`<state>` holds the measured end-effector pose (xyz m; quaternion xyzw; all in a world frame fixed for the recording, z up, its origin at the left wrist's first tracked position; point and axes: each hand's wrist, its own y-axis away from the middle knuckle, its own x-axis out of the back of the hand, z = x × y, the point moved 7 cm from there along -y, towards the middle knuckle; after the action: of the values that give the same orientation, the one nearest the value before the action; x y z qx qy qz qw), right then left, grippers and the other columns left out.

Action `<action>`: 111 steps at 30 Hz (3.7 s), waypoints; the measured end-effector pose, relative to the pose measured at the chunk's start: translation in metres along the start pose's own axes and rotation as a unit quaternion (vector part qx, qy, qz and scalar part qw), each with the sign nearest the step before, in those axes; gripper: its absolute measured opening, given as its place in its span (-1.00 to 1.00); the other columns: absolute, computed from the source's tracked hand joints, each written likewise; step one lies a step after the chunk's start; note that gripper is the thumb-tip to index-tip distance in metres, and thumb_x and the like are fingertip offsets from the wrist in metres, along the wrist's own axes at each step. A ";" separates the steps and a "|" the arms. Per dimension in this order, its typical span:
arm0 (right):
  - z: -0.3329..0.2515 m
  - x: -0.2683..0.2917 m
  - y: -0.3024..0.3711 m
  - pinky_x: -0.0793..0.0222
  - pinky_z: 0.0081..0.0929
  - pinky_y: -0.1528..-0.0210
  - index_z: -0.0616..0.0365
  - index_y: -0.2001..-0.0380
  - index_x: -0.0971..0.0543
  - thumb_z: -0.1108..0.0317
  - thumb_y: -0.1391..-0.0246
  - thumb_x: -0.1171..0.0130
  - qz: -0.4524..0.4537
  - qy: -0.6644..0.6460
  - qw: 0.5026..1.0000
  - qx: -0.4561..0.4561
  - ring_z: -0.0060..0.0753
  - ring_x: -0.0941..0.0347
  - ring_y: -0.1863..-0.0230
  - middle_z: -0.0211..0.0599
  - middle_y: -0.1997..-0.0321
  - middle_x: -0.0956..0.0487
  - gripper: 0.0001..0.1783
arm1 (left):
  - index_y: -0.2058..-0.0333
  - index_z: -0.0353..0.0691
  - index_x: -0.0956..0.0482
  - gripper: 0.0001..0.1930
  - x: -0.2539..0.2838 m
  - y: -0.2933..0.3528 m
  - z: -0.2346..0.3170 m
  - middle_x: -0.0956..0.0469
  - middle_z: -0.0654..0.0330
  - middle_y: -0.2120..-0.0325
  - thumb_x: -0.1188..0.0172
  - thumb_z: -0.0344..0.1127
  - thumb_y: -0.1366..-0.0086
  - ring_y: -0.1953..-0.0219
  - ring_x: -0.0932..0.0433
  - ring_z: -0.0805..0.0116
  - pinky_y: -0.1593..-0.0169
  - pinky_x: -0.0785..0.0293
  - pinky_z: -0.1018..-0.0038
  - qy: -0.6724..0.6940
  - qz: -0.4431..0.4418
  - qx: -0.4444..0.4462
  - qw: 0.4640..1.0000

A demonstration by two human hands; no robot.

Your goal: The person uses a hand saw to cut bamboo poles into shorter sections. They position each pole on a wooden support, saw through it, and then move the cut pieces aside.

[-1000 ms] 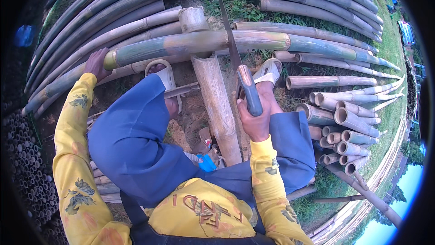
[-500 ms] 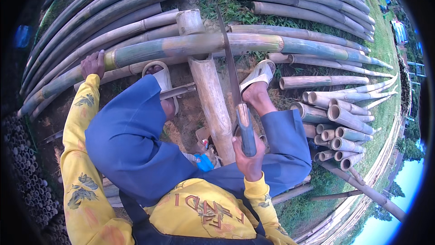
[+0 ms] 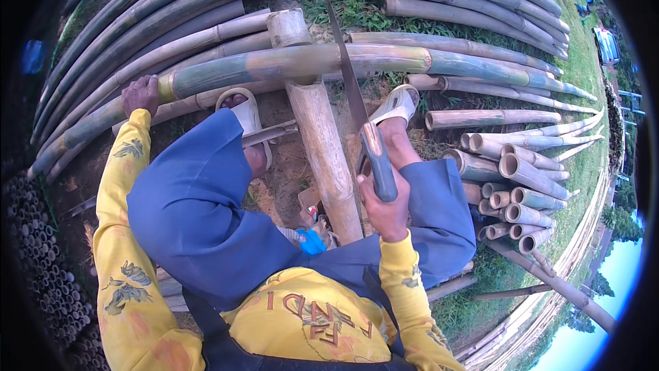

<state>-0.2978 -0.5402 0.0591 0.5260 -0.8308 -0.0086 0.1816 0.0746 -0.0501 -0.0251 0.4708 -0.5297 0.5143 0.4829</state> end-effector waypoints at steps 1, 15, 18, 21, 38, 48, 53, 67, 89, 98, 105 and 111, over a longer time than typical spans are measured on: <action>-0.008 0.016 0.040 -0.32 -0.54 0.37 0.25 0.23 -0.58 0.54 -0.15 -0.33 0.006 0.030 0.999 -0.017 -0.67 -0.31 0.46 -0.51 0.51 -0.45 -0.85 | 0.03 -0.07 -0.74 -0.50 0.003 0.003 0.004 -0.71 0.00 0.09 0.05 0.12 -0.44 -0.05 -0.60 0.01 -0.23 -0.33 0.14 0.001 -0.005 0.000 1.000; -0.006 -0.004 -0.008 -0.36 -0.42 0.36 0.26 0.27 -0.56 0.47 -0.13 -0.32 0.017 0.029 0.999 0.041 -0.49 -0.36 0.50 -0.28 0.52 -0.50 -0.85 | -0.03 -0.03 -0.73 -0.47 -0.002 -0.007 0.007 -0.69 -0.04 0.03 0.07 0.15 -0.42 -0.09 -0.57 -0.07 -0.28 -0.31 0.15 0.000 -0.026 0.016 1.000; -0.036 0.039 0.096 -0.38 -0.59 0.38 0.31 0.16 -0.61 0.56 -0.09 -0.34 0.019 0.080 0.996 -0.025 -0.59 -0.47 0.53 -0.27 0.50 -0.57 -0.77 | 0.01 -0.04 -0.74 -0.49 0.004 0.006 0.005 -0.69 -0.06 0.03 0.07 0.13 -0.42 -0.09 -0.57 -0.09 -0.28 -0.31 0.14 -0.012 -0.004 0.043 0.999; -0.052 0.046 0.113 -0.39 -0.54 0.37 0.31 0.14 -0.61 0.57 -0.09 -0.32 0.024 0.108 0.994 -0.021 -0.56 -0.46 0.51 -0.29 0.50 -0.57 -0.76 | 0.02 -0.04 -0.74 -0.50 0.000 0.000 -0.001 -0.69 -0.04 0.04 0.06 0.10 -0.42 -0.09 -0.57 -0.06 -0.28 -0.29 0.15 0.005 0.000 0.031 1.000; -0.027 0.034 0.060 -0.37 -0.57 0.34 0.32 0.16 -0.61 0.52 -0.09 -0.37 0.017 0.043 0.997 -0.058 -0.58 -0.45 0.47 -0.30 0.47 -0.56 -0.76 | 0.01 -0.02 -0.74 -0.49 -0.007 0.001 0.001 -0.69 -0.04 0.05 0.09 0.12 -0.42 -0.09 -0.58 -0.04 -0.30 -0.30 0.12 0.005 -0.012 0.036 0.999; -0.021 0.025 0.061 -0.38 -0.53 0.36 0.27 0.11 -0.61 0.51 -0.14 -0.34 -0.007 0.053 0.997 -0.056 -0.64 -0.38 0.47 -0.39 0.50 -0.53 -0.76 | -0.02 0.00 -0.74 -0.46 -0.009 0.010 -0.013 -0.67 -0.08 0.00 0.10 0.16 -0.40 -0.12 -0.56 -0.12 -0.30 -0.32 0.10 -0.013 -0.036 0.067 0.997; -0.042 0.040 0.094 -0.36 -0.50 0.37 0.27 0.15 -0.61 0.55 -0.12 -0.32 0.007 0.071 0.997 -0.035 -0.60 -0.35 0.50 -0.33 0.48 -0.52 -0.78 | -0.02 0.00 -0.74 -0.46 -0.009 0.003 0.001 -0.68 -0.05 0.00 0.09 0.15 -0.40 -0.12 -0.56 -0.10 -0.31 -0.30 0.11 -0.002 -0.024 0.057 0.998; -0.064 0.044 0.064 -0.36 -0.54 0.27 0.27 0.12 -0.59 0.59 -0.11 -0.29 -0.045 0.026 0.990 -0.129 -0.63 -0.37 0.38 -0.46 0.43 -0.49 -0.75 | 0.01 -0.02 -0.74 -0.50 -0.019 0.002 -0.016 -0.69 -0.01 0.02 0.05 0.11 -0.41 -0.10 -0.57 -0.02 -0.30 -0.29 0.15 0.012 -0.009 0.031 0.999; 0.036 -0.016 -0.056 -0.38 -0.38 0.33 0.24 0.35 -0.53 0.43 -0.13 -0.33 0.009 0.030 0.998 0.055 -0.52 -0.41 0.47 -0.28 0.53 -0.51 -0.84 | -0.01 0.03 -0.75 -0.48 -0.026 -0.010 0.001 -0.65 -0.08 -0.03 0.06 0.14 -0.37 -0.13 -0.55 -0.17 -0.33 -0.31 0.07 0.018 -0.029 0.040 0.999; -0.014 0.031 0.081 -0.43 -0.57 0.23 0.31 0.00 -0.62 0.54 -0.13 -0.33 -0.004 0.063 0.996 -0.058 -0.61 -0.46 0.39 -0.29 0.37 -0.60 -0.66 | 0.02 0.01 -0.76 -0.50 -0.022 0.002 -0.013 -0.68 -0.09 0.03 0.01 0.12 -0.34 -0.06 -0.59 -0.23 -0.25 -0.41 0.02 0.025 -0.028 0.056 0.998; 0.018 -0.022 -0.058 -0.33 -0.36 0.39 0.26 0.34 -0.50 0.47 -0.15 -0.29 0.012 0.047 0.996 0.068 -0.48 -0.28 0.52 -0.28 0.56 -0.42 -0.85 | 0.07 0.01 -0.79 -0.52 -0.028 -0.007 0.003 -0.71 -0.08 0.09 -0.02 0.12 -0.32 -0.03 -0.62 -0.22 -0.23 -0.44 0.04 0.054 -0.019 0.037 0.998; -0.030 0.039 0.119 -0.42 -0.57 0.28 0.33 0.04 -0.62 0.59 -0.10 -0.28 -0.013 0.114 0.990 -0.076 -0.61 -0.46 0.44 -0.29 0.42 -0.60 -0.68 | 0.04 0.00 -0.78 -0.50 -0.049 0.008 -0.036 -0.68 -0.07 0.03 -0.04 0.15 -0.32 -0.11 -0.55 -0.20 -0.29 -0.36 0.06 0.060 -0.015 0.081 0.995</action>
<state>-0.4066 -0.5164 0.1234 0.5186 -0.7949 -0.0144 0.3146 0.0722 -0.0141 -0.0745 0.4843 -0.4496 0.5754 0.4819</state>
